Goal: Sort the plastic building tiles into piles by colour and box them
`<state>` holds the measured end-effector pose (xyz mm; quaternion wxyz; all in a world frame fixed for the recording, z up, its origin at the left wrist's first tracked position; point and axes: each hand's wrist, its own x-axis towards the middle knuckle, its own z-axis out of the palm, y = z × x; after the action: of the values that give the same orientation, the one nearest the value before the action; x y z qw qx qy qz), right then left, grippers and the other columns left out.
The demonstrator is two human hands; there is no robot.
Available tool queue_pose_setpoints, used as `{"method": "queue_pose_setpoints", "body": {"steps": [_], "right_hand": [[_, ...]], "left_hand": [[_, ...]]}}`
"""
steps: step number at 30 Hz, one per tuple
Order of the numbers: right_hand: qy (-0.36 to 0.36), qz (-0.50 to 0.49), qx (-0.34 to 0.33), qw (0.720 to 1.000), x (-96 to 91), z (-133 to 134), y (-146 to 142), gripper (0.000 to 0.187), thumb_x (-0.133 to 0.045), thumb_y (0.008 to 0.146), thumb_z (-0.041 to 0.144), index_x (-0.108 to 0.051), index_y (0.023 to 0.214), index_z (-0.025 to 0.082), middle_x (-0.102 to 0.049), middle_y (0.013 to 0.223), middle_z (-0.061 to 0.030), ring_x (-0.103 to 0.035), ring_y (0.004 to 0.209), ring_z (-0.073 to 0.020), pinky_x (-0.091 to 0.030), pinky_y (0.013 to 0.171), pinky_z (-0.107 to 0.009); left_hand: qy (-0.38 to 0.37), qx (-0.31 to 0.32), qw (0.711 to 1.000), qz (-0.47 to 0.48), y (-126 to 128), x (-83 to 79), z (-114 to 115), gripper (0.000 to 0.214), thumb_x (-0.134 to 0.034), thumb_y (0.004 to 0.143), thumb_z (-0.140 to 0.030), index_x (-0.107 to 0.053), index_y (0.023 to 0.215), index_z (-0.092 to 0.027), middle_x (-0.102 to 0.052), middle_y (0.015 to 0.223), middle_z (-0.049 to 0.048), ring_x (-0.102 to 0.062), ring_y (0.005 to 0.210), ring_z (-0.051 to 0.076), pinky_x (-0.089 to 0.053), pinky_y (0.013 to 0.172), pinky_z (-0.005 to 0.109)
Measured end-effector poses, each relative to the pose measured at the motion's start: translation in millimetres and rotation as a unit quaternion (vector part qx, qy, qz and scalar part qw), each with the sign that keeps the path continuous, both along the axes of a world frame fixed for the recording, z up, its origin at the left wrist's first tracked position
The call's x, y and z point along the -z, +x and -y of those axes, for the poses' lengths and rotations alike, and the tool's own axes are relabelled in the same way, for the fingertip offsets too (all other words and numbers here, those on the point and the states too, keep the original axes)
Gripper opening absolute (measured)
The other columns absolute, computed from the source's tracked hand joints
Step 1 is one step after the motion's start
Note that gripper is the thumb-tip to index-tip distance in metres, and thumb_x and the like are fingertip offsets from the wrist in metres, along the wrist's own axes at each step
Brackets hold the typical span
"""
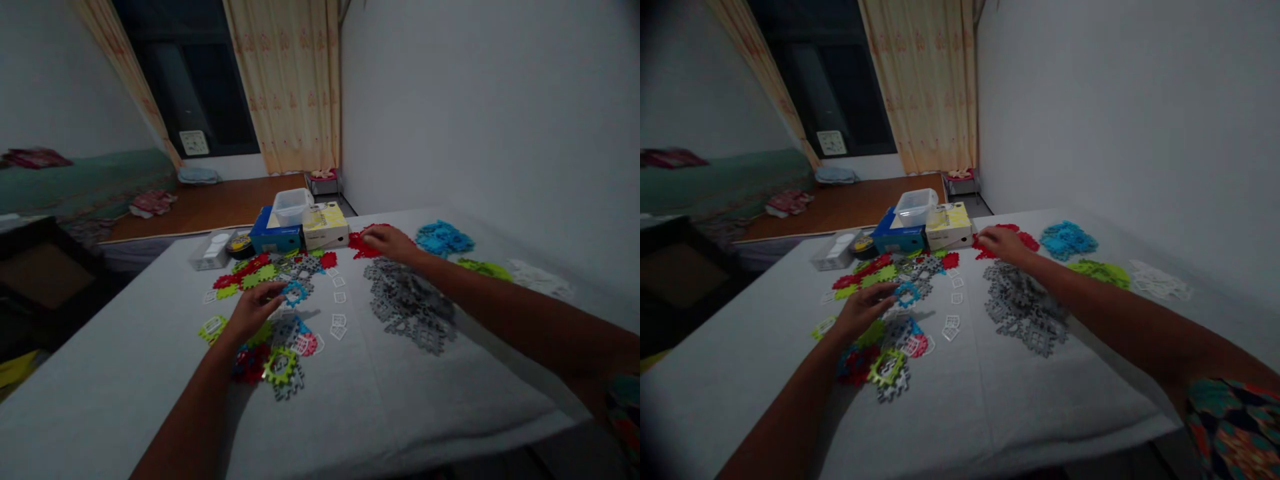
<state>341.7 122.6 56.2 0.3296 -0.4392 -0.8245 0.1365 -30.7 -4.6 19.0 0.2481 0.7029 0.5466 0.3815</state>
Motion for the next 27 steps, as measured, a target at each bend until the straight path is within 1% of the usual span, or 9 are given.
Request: {"method": "queue_pose_setpoints", "body": {"steps": [2, 5, 9, 13, 16, 20, 22, 24, 27], "right_hand": [[-0.044, 0.026, -0.130, 0.990, 6.7, 33.3, -51.9, 0.028, -0.052, 0.092, 0.035, -0.069, 0.109, 0.020, -0.073, 0.105, -0.0072, -0.066, 0.092, -0.0191, -0.048, 0.083, -0.031], [-0.090, 0.066, -0.223, 0.969, 16.2, 69.1, -104.8, 0.033, -0.055, 0.092, 0.035, -0.065, 0.121, 0.022, -0.072, 0.112, -0.0072, -0.067, 0.094, -0.0196, -0.048, 0.081, -0.029], [-0.094, 0.066, -0.221, 0.968, 24.5, 84.7, -132.1, 0.033, -0.057, 0.091, 0.037, -0.060, 0.123, 0.031, -0.074, 0.099, 0.0020, -0.068, 0.089, -0.0179, -0.046, 0.078, -0.026], [-0.067, 0.049, -0.179, 0.980, 25.0, 74.8, -117.6, 0.022, -0.058, 0.090, 0.037, -0.064, 0.110, 0.030, -0.074, 0.091, 0.0036, -0.067, 0.084, -0.0175, -0.046, 0.076, -0.026], [-0.063, 0.025, -0.120, 0.990, 17.9, 46.9, -74.9, 0.026, -0.061, 0.088, 0.033, -0.062, 0.112, 0.022, -0.074, 0.092, -0.0026, -0.067, 0.085, -0.0183, -0.046, 0.075, -0.027], [-0.034, -0.001, 0.066, 0.997, 6.3, -13.2, 32.7, 0.023, -0.064, 0.084, 0.032, -0.064, 0.102, 0.017, -0.074, 0.090, -0.0054, -0.067, 0.080, -0.0173, -0.047, 0.071, -0.026], [0.011, 0.009, 0.206, 0.978, 6.1, -41.6, 99.1, 0.021, -0.064, 0.083, 0.032, -0.066, 0.098, 0.017, -0.074, 0.095, -0.0066, -0.067, 0.086, -0.0186, -0.049, 0.075, -0.028], [0.012, 0.043, 0.324, 0.945, 11.6, -62.7, 161.1, 0.021, -0.064, 0.081, 0.032, -0.069, 0.097, 0.018, -0.074, 0.097, -0.0075, -0.068, 0.091, -0.0202, -0.049, 0.078, -0.029], [-0.047, 0.082, 0.414, 0.906, 25.1, -79.5, 227.4, 0.020, -0.067, 0.078, 0.030, -0.072, 0.091, 0.016, -0.075, 0.084, -0.0089, -0.069, 0.082, -0.0216, -0.051, 0.073, -0.030]], "left_hand": [[0.001, 0.014, 1.000, 0.013, 4.6, 2.6, 1.7, 0.048, -0.068, 0.075, -0.054, -0.073, 0.105, -0.017, -0.076, 0.096, 0.0092, -0.070, 0.085, 0.024, -0.058, 0.077, 0.036], [-0.002, 0.034, 0.999, 0.036, 6.4, 5.9, 3.1, 0.043, -0.070, 0.076, -0.052, -0.072, 0.102, -0.017, -0.076, 0.092, 0.0081, -0.070, 0.082, 0.022, -0.058, 0.075, 0.034], [0.002, 0.045, 0.998, 0.054, 6.3, 8.0, 2.5, 0.043, -0.071, 0.074, -0.053, -0.071, 0.098, -0.018, -0.076, 0.091, 0.0075, -0.071, 0.082, 0.022, -0.059, 0.075, 0.035], [-0.009, 0.053, 0.998, 0.030, 7.1, 9.2, 1.1, 0.047, -0.069, 0.075, -0.056, -0.071, 0.104, -0.019, -0.075, 0.101, 0.0090, -0.070, 0.092, 0.025, -0.060, 0.078, 0.037], [-0.007, 0.046, 0.999, -0.013, 4.5, 10.8, 0.0, 0.050, -0.064, 0.079, -0.060, -0.072, 0.109, -0.021, -0.074, 0.109, 0.0097, -0.070, 0.096, 0.025, -0.059, 0.082, 0.039], [0.018, 0.038, 0.997, -0.065, -3.6, 15.5, -3.5, 0.047, -0.059, 0.082, -0.061, -0.074, 0.106, -0.023, -0.074, 0.110, 0.0089, -0.069, 0.100, 0.026, -0.056, 0.091, 0.039], [0.025, 0.034, 0.996, -0.079, -7.0, 18.0, -5.7, 0.046, -0.058, 0.082, -0.061, -0.076, 0.103, -0.024, -0.075, 0.109, 0.0082, -0.069, 0.102, 0.026, -0.056, 0.091, 0.038], [0.024, 0.028, 0.995, -0.088, -8.7, 19.7, -7.4, 0.047, -0.058, 0.081, -0.063, -0.077, 0.100, -0.025, -0.076, 0.107, 0.0077, -0.070, 0.100, 0.026, -0.057, 0.087, 0.037], [0.024, 0.018, 0.995, -0.098, -9.0, 20.5, -8.6, 0.047, -0.058, 0.080, -0.065, -0.077, 0.097, -0.025, -0.077, 0.103, 0.0072, -0.071, 0.096, 0.026, -0.058, 0.086, 0.037]]}}
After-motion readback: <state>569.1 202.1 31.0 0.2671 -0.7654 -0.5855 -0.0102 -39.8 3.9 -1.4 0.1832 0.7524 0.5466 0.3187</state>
